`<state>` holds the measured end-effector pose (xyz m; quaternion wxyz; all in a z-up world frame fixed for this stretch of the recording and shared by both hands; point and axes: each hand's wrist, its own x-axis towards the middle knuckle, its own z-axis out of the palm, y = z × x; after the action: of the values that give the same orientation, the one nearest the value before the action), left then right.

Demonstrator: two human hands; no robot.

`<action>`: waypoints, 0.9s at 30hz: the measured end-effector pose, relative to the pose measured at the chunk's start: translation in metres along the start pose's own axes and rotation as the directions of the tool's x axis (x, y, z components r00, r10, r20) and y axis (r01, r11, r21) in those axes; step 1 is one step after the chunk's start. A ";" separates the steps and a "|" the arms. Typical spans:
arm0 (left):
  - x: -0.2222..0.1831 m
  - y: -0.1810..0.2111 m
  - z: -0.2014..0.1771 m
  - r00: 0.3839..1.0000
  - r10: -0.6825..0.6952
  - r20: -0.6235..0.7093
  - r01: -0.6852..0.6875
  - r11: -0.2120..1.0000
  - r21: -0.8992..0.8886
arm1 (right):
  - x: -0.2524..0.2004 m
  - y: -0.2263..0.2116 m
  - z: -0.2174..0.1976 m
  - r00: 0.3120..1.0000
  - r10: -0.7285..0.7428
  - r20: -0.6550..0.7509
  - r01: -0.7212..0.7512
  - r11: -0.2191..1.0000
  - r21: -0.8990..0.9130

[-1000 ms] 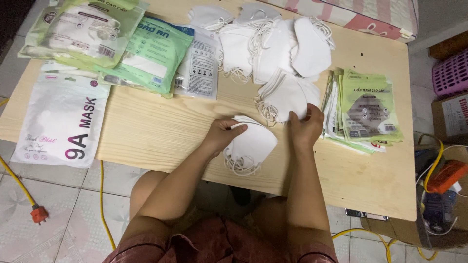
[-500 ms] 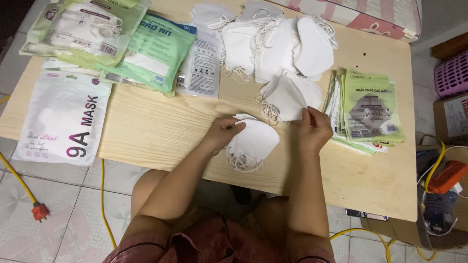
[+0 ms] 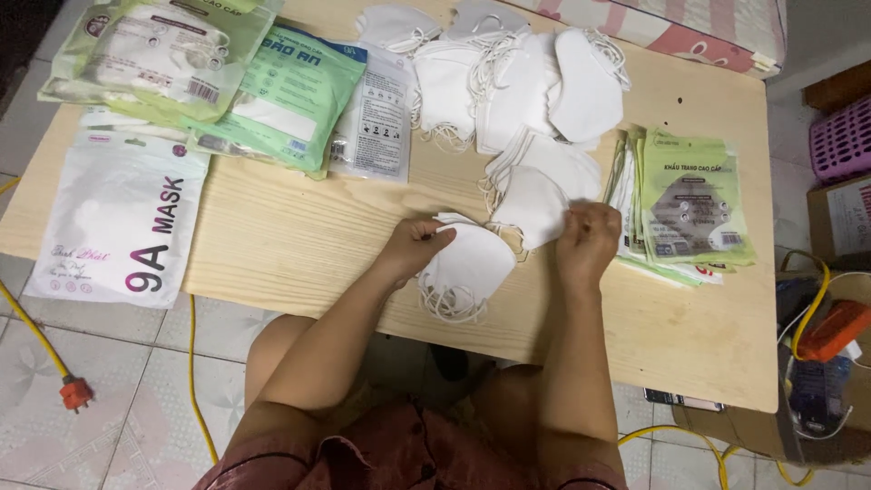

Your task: Folding face masks and placing them into a packaging bag on a table

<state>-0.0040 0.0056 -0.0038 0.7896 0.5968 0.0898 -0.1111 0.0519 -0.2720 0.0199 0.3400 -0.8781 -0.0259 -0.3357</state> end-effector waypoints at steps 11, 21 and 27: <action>0.019 -0.030 -0.012 1.000 0.010 -0.003 -0.011 1.000 -0.027 | -0.012 0.023 -0.025 0.858 0.297 0.419 -0.510 0.595 0.621; -0.012 0.027 0.005 0.999 0.010 0.049 -0.006 0.997 -0.075 | -0.023 0.001 -0.007 0.680 0.312 0.664 -0.672 0.628 0.393; -0.011 0.018 0.005 0.998 -0.027 0.064 0.030 0.999 -0.044 | -0.022 -0.029 -0.008 0.673 0.290 0.681 -0.637 0.695 0.333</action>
<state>-0.0092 0.0060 0.0177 0.8037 0.5736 0.0756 -0.1390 0.0221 -0.2501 0.0277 0.6274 -0.7751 0.0125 0.0736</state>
